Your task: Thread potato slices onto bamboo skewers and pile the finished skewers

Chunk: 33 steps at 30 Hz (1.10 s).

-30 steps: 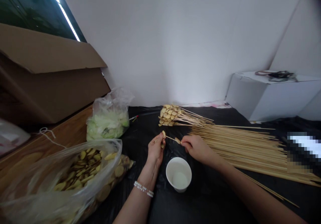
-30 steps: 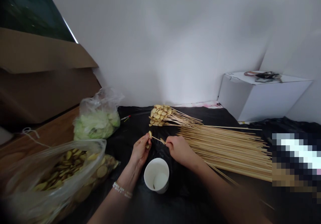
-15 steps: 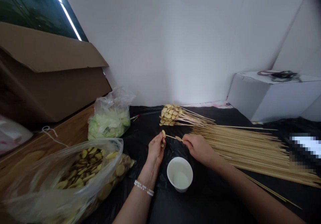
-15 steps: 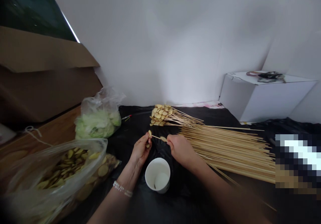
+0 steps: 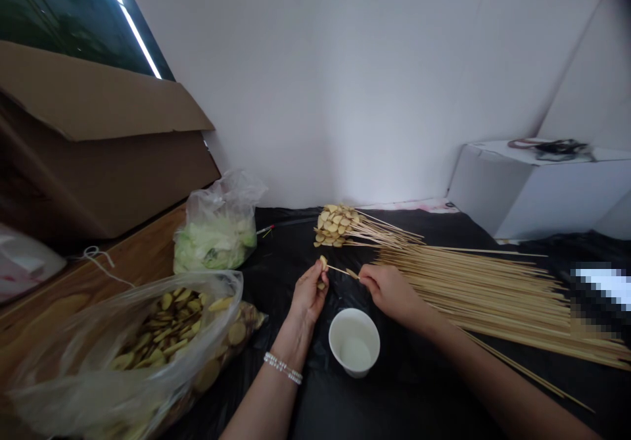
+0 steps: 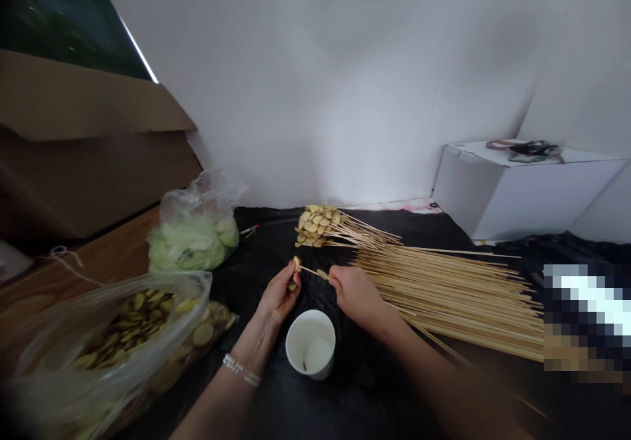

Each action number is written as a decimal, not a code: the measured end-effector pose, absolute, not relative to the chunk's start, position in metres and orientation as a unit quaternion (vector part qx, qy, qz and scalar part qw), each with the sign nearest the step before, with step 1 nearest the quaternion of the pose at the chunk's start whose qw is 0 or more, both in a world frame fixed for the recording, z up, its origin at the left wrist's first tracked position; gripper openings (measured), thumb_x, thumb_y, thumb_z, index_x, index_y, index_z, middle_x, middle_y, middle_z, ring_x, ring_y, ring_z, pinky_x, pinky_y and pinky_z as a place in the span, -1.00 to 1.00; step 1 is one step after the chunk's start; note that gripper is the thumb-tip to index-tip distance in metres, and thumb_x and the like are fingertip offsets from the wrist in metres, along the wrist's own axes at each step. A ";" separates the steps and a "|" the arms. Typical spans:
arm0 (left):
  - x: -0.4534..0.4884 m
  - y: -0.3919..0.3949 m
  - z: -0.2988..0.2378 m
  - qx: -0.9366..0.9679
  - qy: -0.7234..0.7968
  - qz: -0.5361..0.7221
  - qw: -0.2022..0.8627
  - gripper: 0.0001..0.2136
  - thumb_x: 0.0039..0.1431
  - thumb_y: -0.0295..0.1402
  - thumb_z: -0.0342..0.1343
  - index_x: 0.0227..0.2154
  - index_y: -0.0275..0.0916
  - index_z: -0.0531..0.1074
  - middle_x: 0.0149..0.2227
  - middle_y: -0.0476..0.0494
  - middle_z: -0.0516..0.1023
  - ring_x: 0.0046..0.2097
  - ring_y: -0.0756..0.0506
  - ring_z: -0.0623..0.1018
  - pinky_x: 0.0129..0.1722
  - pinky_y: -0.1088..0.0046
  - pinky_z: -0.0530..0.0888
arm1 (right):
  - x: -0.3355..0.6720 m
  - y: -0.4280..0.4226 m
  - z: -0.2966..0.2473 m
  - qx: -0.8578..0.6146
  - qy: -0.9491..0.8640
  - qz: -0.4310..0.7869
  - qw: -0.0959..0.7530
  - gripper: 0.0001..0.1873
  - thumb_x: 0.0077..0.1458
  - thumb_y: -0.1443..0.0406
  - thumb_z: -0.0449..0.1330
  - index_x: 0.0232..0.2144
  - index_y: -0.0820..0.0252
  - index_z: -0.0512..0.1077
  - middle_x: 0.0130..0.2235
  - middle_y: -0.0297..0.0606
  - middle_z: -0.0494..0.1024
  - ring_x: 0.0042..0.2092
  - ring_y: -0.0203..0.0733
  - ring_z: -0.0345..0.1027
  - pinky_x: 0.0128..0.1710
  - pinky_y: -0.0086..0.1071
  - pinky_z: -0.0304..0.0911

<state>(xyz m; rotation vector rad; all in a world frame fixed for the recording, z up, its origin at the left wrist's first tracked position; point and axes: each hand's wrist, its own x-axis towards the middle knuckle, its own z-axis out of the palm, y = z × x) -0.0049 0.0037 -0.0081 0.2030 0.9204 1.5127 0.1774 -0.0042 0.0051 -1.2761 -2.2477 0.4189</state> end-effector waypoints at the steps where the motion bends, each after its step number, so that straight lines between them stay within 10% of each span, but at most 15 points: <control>1: -0.005 0.004 -0.008 0.091 0.401 0.660 0.629 -0.89 0.13 -0.58 0.08 -0.45 -0.43 0.49 -0.51 -0.11 0.49 -0.57 0.15 0.44 -0.61 0.76 0.41 | 0.178 -0.004 0.004 -0.469 -0.829 0.155 0.262 -0.80 0.16 0.36 0.00 -0.44 0.19 0.40 -0.44 -0.29 0.50 -0.36 -0.26 0.33 -0.34 -0.45 0.06; 33: -0.005 0.003 -0.017 0.223 0.429 0.673 0.560 -0.67 -0.40 -0.34 0.43 -0.51 -0.41 0.52 -0.55 -0.06 0.49 -0.60 0.16 0.36 -0.60 0.69 0.32 | 0.169 -0.018 0.015 -0.507 -0.837 0.087 0.187 -0.81 0.19 0.36 -0.03 -0.42 0.19 0.35 -0.40 -0.27 0.50 -0.36 -0.26 0.32 -0.39 -0.41 -0.05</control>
